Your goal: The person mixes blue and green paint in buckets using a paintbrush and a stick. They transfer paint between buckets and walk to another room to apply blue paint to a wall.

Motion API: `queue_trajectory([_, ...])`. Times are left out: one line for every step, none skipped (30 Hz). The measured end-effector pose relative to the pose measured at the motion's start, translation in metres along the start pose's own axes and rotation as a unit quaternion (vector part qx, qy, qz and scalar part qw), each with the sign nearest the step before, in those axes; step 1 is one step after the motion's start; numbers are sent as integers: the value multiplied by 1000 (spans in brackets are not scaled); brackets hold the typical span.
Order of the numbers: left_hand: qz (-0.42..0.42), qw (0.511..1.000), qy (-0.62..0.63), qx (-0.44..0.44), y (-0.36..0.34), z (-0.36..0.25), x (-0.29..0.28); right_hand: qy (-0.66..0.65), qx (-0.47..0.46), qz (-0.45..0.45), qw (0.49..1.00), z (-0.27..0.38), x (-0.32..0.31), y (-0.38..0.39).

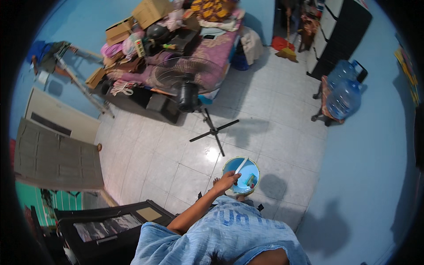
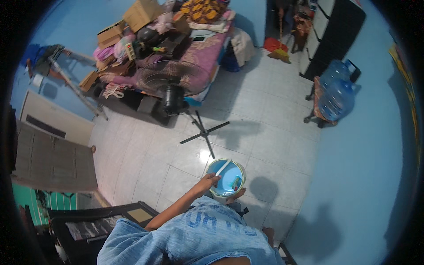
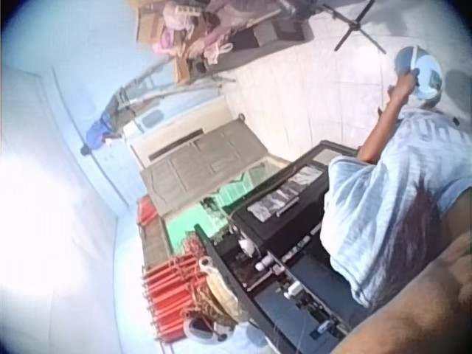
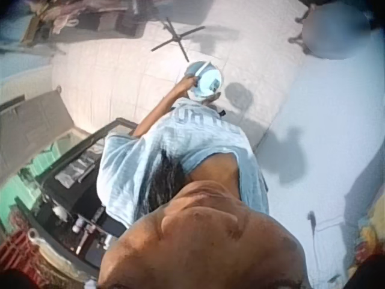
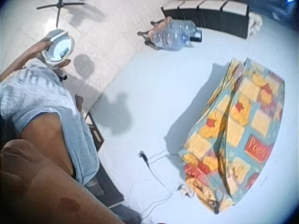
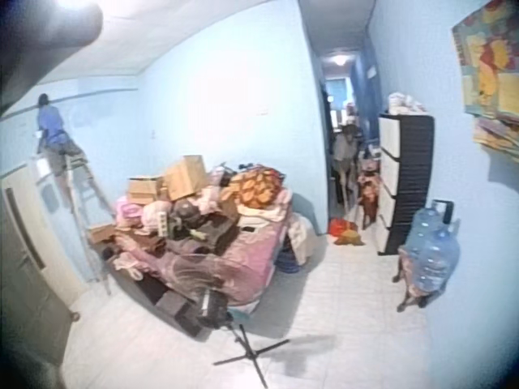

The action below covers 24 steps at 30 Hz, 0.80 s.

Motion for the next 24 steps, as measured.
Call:
queue_trajectory([-5,1000,12,-1,3,1,-8,13,-20,9,1000,-6,-13,-5])
queue_trajectory([2,1000,21,-1,5,4,-17,26,-32,11,999,-10,-29,-8])
queue_trajectory([-12,999,38,-2,9,12,-28,24,-43,12,999,-5,-50,-14])
queue_trajectory([-25,998,55,-3,12,23,-43,-73,25,6,997,2,-66,-18])
queue_trajectory([-65,994,89,-13,33,46,-68,-158,76,14,984,20,-88,-21])
queue_trajectory([-68,995,76,-15,36,43,-78,-253,149,-7,956,32,-116,-30])
queue_trajectory([-76,993,93,-12,39,43,-89,-298,192,-17,935,47,-135,-44])
queue_trajectory([-87,990,109,-10,43,48,-103,-341,233,-29,910,65,-157,-58])
queue_trajectory([-94,988,125,-10,48,51,-118,-338,254,-30,906,85,-171,-68])
queue_trajectory([-102,987,125,-2,57,50,-135,-335,274,-28,901,108,-181,-79])
queue_trajectory([-115,986,123,1,64,56,-154,-310,290,-30,905,137,-192,-88])
queue_trajectory([-130,984,120,2,72,65,-175,-285,305,-29,908,172,-200,-95])
queue_trajectory([-145,982,118,2,83,75,-197,-259,321,-29,911,206,-198,-98])
queue_trajectory([-160,980,122,-3,93,83,-220,-232,329,-10,915,237,-187,-107])
queue_trajectory([-175,976,129,-3,101,94,-240,-202,337,2,920,261,-183,-118])
queue_trajectory([-188,973,136,-4,110,105,-261,-173,345,18,922,288,-172,-128])
queue_trajectory([-200,969,146,-5,117,116,-282,-146,331,33,932,315,-164,-137])
queue_trajectory([-203,969,140,-1,124,126,-304,-135,304,55,941,343,-153,-148])
queue_trajectory([-237,967,94,25,131,128,-322,-133,275,76,949,368,-147,-160])
queue_trajectory([-253,963,95,19,136,135,-341,-138,238,101,956,396,-141,-171])
queue_trajectory([-270,959,91,2,150,146,-361,-153,206,135,957,429,-135,-178])
queue_trajectory([-302,948,98,-2,165,156,-383,-171,183,169,953,458,-137,-186])
queue_trajectory([-330,938,106,-2,174,166,-403,-196,170,198,945,490,-142,-193])
queue_trajectory([-358,927,116,-4,188,179,-422,-222,170,227,933,521,-144,-198])
Point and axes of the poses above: each hand's wrist, its own y-axis away from the middle knuckle, its own x-axis out of the palm, z = x × y, the point moved 3 cm from there along -y, towards the middle knuckle, and after that the axes turned 7 degrees about x, right-handed, at the moved point
